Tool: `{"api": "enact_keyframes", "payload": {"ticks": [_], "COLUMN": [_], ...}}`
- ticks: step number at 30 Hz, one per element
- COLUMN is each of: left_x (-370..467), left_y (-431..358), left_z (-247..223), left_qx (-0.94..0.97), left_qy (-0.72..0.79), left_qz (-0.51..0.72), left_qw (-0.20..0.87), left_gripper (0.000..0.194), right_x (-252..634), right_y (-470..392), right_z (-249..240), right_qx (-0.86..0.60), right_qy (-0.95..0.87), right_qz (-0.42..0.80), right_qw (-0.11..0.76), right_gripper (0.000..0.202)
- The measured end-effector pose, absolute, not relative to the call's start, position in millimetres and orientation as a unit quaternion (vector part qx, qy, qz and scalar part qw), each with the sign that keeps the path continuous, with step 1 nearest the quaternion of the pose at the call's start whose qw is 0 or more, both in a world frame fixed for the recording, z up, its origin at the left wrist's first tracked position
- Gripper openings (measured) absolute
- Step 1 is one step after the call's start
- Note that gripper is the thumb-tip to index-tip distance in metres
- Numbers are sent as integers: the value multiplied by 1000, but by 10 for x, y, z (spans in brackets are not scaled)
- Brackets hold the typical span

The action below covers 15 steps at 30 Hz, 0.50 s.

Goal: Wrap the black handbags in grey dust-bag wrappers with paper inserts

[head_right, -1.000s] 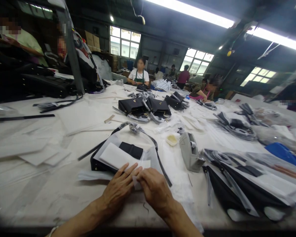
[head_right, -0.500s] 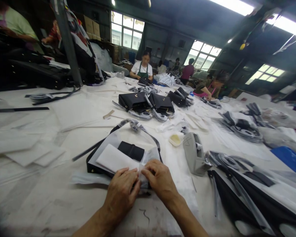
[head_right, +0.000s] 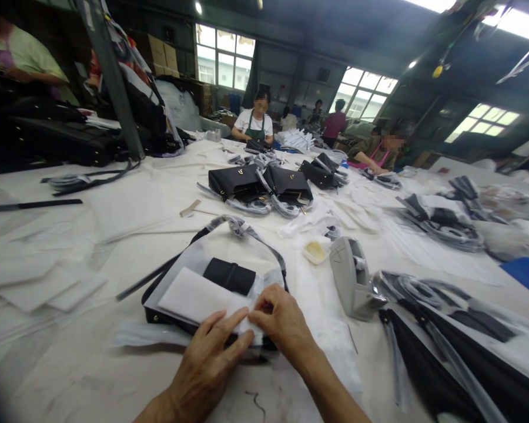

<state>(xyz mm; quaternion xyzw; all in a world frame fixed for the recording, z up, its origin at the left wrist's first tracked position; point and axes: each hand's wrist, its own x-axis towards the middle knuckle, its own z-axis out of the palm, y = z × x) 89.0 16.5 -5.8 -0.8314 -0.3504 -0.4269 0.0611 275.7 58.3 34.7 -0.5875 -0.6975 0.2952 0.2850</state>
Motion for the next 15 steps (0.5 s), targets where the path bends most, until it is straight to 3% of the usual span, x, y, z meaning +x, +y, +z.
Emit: {"api": "enact_keyframes", "payload": {"ticks": [6, 10, 15], "left_x": [869, 856, 872], "left_y": [126, 125, 141], "left_z": [-120, -59, -78], "left_qx": [-859, -863, -855], "left_qy": [-328, -332, -319], "left_qz": [-387, -377, -406], "left_qw": [64, 58, 61], "left_gripper": [29, 28, 28], "right_x": [2720, 2963, 3987], "right_y": [645, 588, 466], "right_z": [363, 556, 934], "right_qx": [-632, -640, -744], "right_qy": [-664, -610, -487], "right_qz": [291, 305, 132], "right_qw": [274, 354, 438], "right_gripper": [14, 26, 44]}}
